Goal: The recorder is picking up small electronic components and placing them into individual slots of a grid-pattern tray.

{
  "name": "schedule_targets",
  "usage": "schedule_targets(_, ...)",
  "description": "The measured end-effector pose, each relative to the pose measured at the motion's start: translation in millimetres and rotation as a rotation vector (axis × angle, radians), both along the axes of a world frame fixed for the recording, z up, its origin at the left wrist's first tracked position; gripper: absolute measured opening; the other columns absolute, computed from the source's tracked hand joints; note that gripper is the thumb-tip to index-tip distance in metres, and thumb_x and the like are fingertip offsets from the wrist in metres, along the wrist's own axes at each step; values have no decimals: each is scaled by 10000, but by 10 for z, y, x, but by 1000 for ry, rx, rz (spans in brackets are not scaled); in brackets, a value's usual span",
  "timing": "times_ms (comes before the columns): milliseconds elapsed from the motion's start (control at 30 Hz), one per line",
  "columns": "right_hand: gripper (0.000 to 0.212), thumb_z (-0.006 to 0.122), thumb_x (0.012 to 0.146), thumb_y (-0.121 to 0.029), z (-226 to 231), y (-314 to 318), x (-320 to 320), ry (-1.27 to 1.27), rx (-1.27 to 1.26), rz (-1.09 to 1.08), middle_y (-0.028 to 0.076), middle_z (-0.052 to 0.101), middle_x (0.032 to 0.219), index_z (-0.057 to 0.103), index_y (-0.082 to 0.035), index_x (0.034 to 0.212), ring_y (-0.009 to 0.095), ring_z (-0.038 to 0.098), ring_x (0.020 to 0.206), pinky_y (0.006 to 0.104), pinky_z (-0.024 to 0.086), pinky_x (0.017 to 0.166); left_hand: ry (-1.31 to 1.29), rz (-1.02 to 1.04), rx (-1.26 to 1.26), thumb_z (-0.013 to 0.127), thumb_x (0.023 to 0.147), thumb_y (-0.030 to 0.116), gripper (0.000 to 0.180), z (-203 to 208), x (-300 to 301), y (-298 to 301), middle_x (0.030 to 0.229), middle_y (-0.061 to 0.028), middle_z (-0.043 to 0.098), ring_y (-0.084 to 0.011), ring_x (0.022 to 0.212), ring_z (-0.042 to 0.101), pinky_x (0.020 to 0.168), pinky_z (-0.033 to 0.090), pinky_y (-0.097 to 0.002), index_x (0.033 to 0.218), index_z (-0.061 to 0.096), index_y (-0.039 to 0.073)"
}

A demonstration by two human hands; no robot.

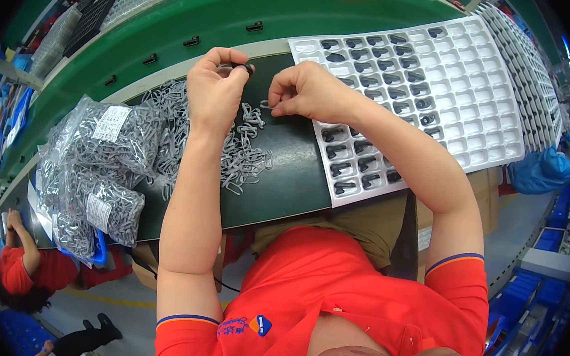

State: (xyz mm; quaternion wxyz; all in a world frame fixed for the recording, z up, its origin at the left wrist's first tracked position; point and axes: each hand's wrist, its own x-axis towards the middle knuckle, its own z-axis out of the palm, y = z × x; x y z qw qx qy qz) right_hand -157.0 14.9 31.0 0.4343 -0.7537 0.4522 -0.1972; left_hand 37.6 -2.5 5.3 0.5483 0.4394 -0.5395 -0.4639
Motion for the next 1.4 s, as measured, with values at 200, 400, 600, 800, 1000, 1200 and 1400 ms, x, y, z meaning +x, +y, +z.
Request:
schedule_targets(200, 91, 735, 790, -18, -78, -27, 68, 160, -164, 37, 110, 681, 754, 695, 2, 870, 234, 661, 730, 341, 525, 694, -63, 59, -27, 660, 855, -25, 127, 15, -15, 2, 889, -30, 680, -75, 754, 597, 684, 469, -209, 972, 710, -13)
schedule_targets(400, 125, 661, 793, 26, -149, -71, 147, 186, -429, 91, 160, 691, 893, 685, 10, 914, 358, 675, 872, 410, 536, 784, 74, 94, -70, 668, 845, -20, 117, 35, -21, -1, 810, 7, 662, -22, 678, 531, 603, 405, -185, 952, 714, -11)
schedule_targets(600, 193, 655, 791, 31, -117, -113, 160, 316, -412, 141, 172, 694, 929, 691, 3, 979, 358, 677, 898, 415, 540, 809, 78, 81, -62, 675, 854, -17, 103, 44, -48, 14, 799, 15, 655, -15, 663, 519, 587, 392, -183, 952, 709, -15)
schedule_targets(800, 243, 667, 789, 21, -147, -118, 59, 185, -425, 116, 183, 725, 981, 717, -16, 1024, 356, 695, 923, 413, 549, 808, 73, 63, -63, 684, 855, -10, 97, 47, -35, 8, 814, -5, 672, -30, 678, 554, 607, 425, -188, 950, 707, -15)
schedule_targets(1000, 168, 670, 832, 12, -98, -84, 9, 65, -368, -3, 122, 709, 854, 708, 10, 996, 232, 698, 799, 340, 549, 721, 111, 31, -37, 693, 850, -8, 113, 36, -68, 21, 848, -39, 695, -68, 730, 622, 672, 488, -204, 961, 706, -19)
schedule_targets(1200, 117, 695, 833, -14, -27, -80, -23, -37, -147, -82, 58, 681, 784, 704, -3, 949, 113, 659, 733, 264, 532, 674, 73, -61, 19, 698, 847, -7, 161, 7, -76, -3, 859, -51, 700, -82, 750, 637, 697, 502, -210, 1006, 706, -34)
schedule_targets(1400, 142, 709, 839, -46, -71, -205, -122, -542, 171, -320, 35, 666, 773, 687, -12, 975, 97, 649, 728, 264, 524, 659, -77, -229, 60, 710, 853, 20, 166, -36, -100, 39, 862, -42, 696, -85, 738, 628, 681, 493, -217, 1006, 716, -45)
